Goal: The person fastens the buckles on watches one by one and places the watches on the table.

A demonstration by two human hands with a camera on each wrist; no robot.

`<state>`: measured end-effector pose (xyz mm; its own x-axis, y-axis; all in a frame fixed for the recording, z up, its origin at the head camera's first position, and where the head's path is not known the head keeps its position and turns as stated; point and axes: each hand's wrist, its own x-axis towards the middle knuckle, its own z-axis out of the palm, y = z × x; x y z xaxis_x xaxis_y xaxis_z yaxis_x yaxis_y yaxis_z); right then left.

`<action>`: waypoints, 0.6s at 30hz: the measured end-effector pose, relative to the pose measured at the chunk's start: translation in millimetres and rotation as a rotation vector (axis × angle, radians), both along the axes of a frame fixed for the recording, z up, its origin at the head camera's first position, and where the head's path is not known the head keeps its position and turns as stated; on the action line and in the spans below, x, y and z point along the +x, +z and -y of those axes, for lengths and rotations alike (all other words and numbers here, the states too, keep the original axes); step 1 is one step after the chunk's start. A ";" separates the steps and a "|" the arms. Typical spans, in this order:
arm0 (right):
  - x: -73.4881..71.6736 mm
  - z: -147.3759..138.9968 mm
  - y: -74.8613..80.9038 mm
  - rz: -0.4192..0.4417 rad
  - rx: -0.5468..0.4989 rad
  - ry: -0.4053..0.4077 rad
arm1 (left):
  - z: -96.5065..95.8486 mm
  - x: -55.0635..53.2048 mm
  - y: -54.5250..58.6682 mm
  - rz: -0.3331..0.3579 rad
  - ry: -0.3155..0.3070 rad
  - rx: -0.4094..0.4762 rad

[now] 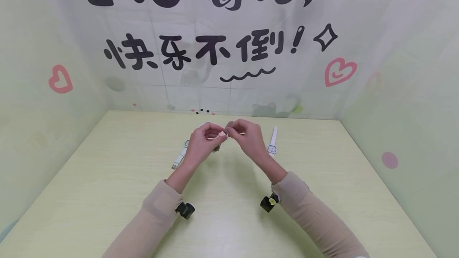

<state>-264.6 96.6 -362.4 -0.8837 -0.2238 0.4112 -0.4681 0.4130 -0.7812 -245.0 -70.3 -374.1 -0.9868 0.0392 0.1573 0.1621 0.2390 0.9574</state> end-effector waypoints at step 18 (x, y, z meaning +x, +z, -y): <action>-1.6 -3.4 1.5 -0.041 -0.120 0.105 | 8.3 -2.8 -5.6 -0.074 -0.038 -0.078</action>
<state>-266.1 100.0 -360.9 -0.8400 -0.2609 0.4758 -0.5363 0.2650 -0.8014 -247.7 -78.6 -379.7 -0.9703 0.0912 0.2243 0.2416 0.3049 0.9212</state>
